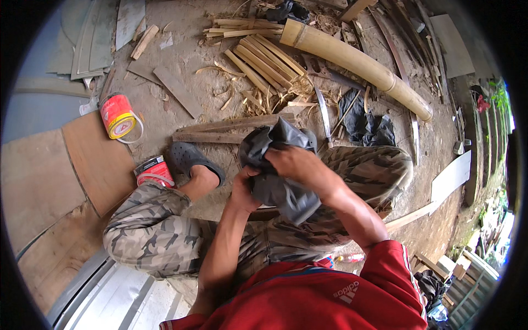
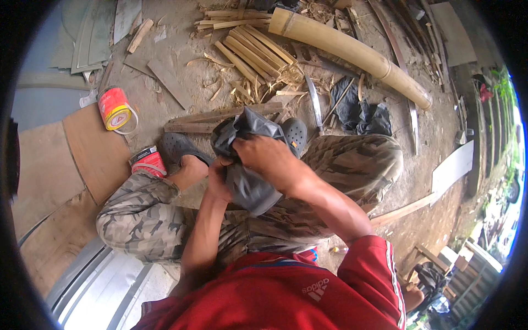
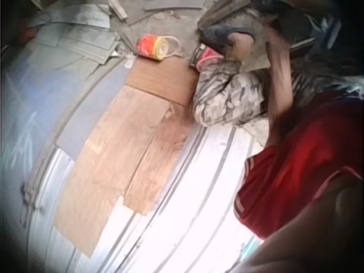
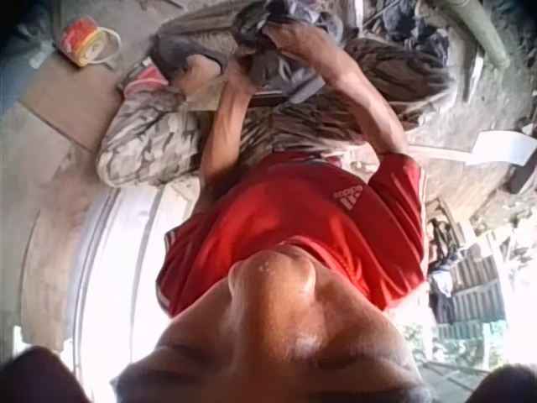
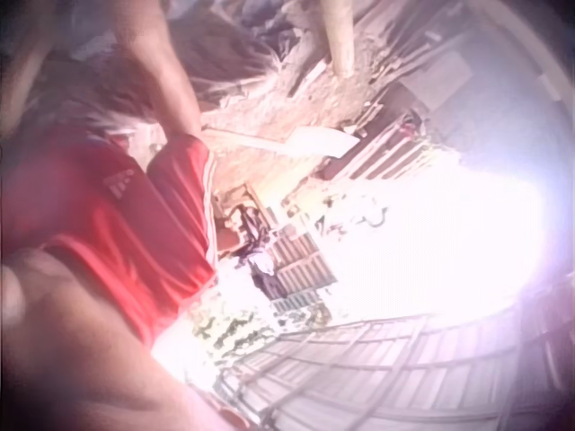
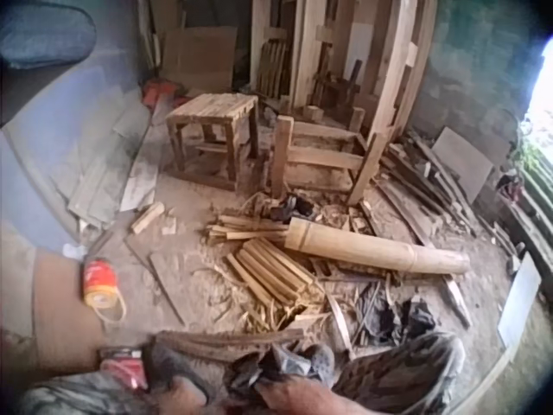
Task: The person sits on the floor and uses a machete to split and shape bamboo strips. They assemble the strips into a slatted frame, then retrieve a hammer and nails from a plastic bag to fasten small bamboo pieces together.
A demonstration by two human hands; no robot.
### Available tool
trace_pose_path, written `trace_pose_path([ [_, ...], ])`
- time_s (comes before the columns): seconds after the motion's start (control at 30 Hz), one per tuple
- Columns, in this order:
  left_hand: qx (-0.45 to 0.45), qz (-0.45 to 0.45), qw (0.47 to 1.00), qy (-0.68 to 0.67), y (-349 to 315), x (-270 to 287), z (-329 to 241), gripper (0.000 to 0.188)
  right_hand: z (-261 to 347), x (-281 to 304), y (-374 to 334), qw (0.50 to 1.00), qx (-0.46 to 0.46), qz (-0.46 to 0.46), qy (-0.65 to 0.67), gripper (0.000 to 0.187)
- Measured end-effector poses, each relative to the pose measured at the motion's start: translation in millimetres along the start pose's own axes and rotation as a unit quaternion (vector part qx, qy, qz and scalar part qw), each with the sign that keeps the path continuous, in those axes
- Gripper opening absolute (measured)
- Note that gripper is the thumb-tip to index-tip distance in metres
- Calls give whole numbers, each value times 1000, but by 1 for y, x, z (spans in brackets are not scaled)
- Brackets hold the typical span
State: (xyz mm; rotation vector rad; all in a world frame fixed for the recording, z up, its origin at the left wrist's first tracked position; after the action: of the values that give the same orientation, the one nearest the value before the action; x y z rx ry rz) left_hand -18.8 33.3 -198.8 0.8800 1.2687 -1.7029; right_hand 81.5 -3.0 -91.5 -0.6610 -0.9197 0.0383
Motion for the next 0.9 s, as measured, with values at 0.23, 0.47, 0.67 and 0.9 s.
trace_pose_path([
  [0.23, -107, 130, 986, 4, -17, -29, -16, 58, 32, 78, -78, 978, 136, -149, 61, 56],
  [0.47, -170, 248, 952, -64, -28, -28, -38, 58, 76, 66, -103, 939, 288, -171, 76, 19],
  [0.67, -206, 287, 930, -101, -36, -27, -45, 58, 72, 45, -81, 968, 236, -50, 74, 15],
  [0.9, -160, 179, 970, -25, -22, -83, -25, 60, 30, 71, -61, 957, 21, -279, 76, 46],
])
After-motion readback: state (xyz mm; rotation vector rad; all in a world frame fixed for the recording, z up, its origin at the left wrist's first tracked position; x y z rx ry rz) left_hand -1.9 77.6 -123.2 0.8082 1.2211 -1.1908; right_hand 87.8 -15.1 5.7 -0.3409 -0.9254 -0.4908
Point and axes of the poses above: each hand's wrist, its own y-axis towards the middle knuckle, its own x-axis out of the back of the hand, z = x × y, the point moved 7 cm from there along y, towards the middle knuckle, and after that the axes turned 12 degrees about -y, right-handed, at the moved point
